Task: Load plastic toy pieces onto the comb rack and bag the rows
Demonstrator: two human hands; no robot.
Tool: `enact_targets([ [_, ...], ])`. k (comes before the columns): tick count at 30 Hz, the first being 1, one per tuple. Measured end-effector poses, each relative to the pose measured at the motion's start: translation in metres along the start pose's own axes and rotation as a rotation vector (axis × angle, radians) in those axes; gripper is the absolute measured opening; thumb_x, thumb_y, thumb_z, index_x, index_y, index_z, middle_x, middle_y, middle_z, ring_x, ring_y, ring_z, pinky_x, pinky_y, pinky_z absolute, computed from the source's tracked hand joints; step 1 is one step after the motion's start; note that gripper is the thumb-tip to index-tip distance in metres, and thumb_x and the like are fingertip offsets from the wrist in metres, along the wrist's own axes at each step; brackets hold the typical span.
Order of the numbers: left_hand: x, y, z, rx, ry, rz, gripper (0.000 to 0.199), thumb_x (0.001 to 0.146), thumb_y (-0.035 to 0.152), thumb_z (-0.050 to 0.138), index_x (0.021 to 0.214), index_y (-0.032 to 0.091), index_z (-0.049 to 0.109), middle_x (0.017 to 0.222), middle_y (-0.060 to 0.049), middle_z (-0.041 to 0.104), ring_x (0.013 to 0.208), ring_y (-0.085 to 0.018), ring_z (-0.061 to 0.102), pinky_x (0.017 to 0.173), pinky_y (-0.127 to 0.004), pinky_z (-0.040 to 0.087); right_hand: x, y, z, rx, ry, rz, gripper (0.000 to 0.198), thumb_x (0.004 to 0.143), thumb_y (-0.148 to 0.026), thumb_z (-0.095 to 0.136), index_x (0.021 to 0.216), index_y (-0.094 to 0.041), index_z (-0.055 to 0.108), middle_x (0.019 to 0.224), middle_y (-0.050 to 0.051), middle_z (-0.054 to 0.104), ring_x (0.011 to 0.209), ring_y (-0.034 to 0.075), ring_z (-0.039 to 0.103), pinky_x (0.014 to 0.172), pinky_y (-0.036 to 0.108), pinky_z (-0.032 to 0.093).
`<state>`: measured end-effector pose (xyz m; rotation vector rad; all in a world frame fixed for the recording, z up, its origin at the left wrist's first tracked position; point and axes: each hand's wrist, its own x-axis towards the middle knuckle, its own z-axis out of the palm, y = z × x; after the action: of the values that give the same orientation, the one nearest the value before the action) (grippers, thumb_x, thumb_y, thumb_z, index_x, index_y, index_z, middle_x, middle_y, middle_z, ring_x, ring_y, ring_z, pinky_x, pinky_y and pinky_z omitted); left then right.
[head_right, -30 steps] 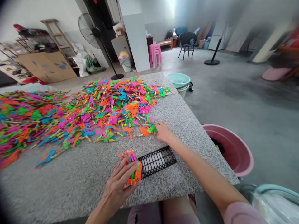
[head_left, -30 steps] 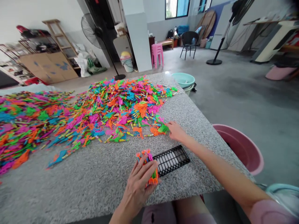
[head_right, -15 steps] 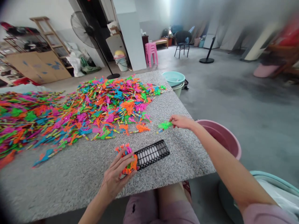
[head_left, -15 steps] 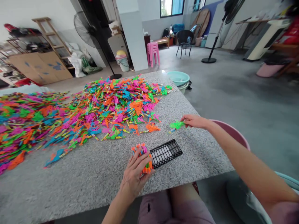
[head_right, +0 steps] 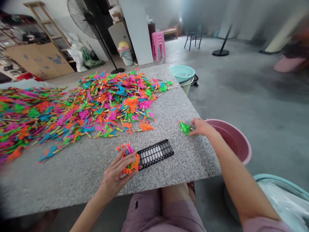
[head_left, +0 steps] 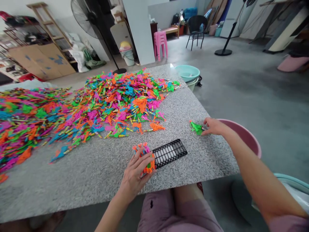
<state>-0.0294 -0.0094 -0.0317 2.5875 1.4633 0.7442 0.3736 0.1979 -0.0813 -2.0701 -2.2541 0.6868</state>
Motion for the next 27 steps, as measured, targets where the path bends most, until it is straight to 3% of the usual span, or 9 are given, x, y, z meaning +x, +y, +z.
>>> enact_targets([
  [2,0.0,0.001,-0.001,-0.018,-0.02,-0.011,0.034,0.091,0.029,0.063,0.124,0.023,0.058,0.132,-0.006,0.063,0.144,-0.03,0.031,0.107,-0.052,0.046,-0.004,-0.001,-0.003,0.084,-0.143,0.018,0.035,0.062,-0.027,0.08,0.091,-0.016,0.063,0.077,0.002,0.065,0.065,0.018,0.063,0.06,0.026,0.047],
  [4,0.0,0.001,-0.001,-0.029,-0.032,-0.021,0.035,0.091,0.029,0.064,0.124,0.023,0.058,0.132,-0.006,0.063,0.145,-0.03,0.03,0.108,-0.052,0.045,-0.013,-0.022,0.001,0.269,-0.227,-0.006,0.022,0.07,-0.023,0.072,0.088,-0.016,0.062,0.073,0.001,0.064,0.055,0.014,0.062,0.056,0.025,0.047],
  [8,-0.001,0.002,-0.001,-0.026,-0.022,-0.032,0.034,0.09,0.03,0.065,0.123,0.023,0.059,0.13,-0.007,0.064,0.143,-0.029,0.034,0.108,-0.051,0.045,-0.05,-0.111,0.04,0.837,-0.342,-0.308,0.018,0.084,-0.03,0.06,0.097,-0.018,0.059,0.076,0.0,0.065,0.066,0.015,0.067,0.062,0.026,0.052],
  [10,-0.001,0.002,-0.001,-0.016,-0.014,-0.027,0.033,0.09,0.03,0.065,0.122,0.022,0.059,0.128,-0.007,0.064,0.142,-0.029,0.036,0.106,-0.05,0.046,-0.064,-0.16,0.068,0.987,-0.338,-0.457,0.02,0.086,-0.031,0.058,0.101,-0.019,0.059,0.08,0.001,0.067,0.07,0.016,0.067,0.065,0.027,0.054],
  [12,0.001,0.002,-0.002,-0.007,-0.013,-0.01,0.032,0.091,0.031,0.064,0.121,0.022,0.059,0.128,-0.007,0.065,0.141,-0.029,0.036,0.106,-0.049,0.047,-0.067,-0.197,0.093,0.942,-0.198,-0.513,0.023,0.082,-0.025,0.063,0.103,-0.018,0.059,0.085,0.002,0.068,0.073,0.016,0.067,0.069,0.028,0.053],
  [15,0.0,0.002,-0.002,-0.008,-0.031,-0.002,0.032,0.091,0.032,0.064,0.121,0.022,0.059,0.128,-0.007,0.065,0.143,-0.03,0.034,0.107,-0.049,0.045,-0.06,-0.225,0.111,0.633,-0.076,-0.543,0.025,0.077,-0.017,0.068,0.101,-0.016,0.061,0.089,0.005,0.07,0.081,0.019,0.067,0.076,0.03,0.051],
  [21,-0.002,0.002,0.002,-0.026,-0.025,-0.023,0.037,0.09,0.032,0.066,0.125,0.025,0.058,0.13,-0.005,0.064,0.142,-0.028,0.036,0.108,-0.047,0.039,-0.066,-0.231,0.097,0.156,-0.109,-0.702,0.038,0.084,-0.017,0.059,0.122,-0.015,0.056,0.099,0.012,0.071,0.089,0.023,0.067,0.076,0.029,0.049],
  [24,0.004,0.004,-0.004,0.009,0.0,0.008,0.031,0.09,0.032,0.065,0.12,0.027,0.06,0.131,-0.004,0.064,0.137,-0.029,0.042,0.11,-0.051,0.031,-0.069,-0.235,0.088,0.118,-0.124,-0.725,0.032,0.086,-0.02,0.057,0.117,-0.019,0.062,0.1,0.009,0.072,0.09,0.022,0.067,0.075,0.027,0.048],
  [27,0.012,0.007,-0.015,0.059,-0.063,0.006,0.026,0.089,0.035,0.067,0.114,0.029,0.063,0.128,-0.001,0.066,0.133,-0.032,0.043,0.107,-0.054,0.026,-0.054,-0.236,0.081,0.12,-0.189,-0.803,0.023,0.082,-0.018,0.061,0.103,-0.02,0.069,0.097,0.007,0.072,0.09,0.021,0.067,0.074,0.025,0.047],
])
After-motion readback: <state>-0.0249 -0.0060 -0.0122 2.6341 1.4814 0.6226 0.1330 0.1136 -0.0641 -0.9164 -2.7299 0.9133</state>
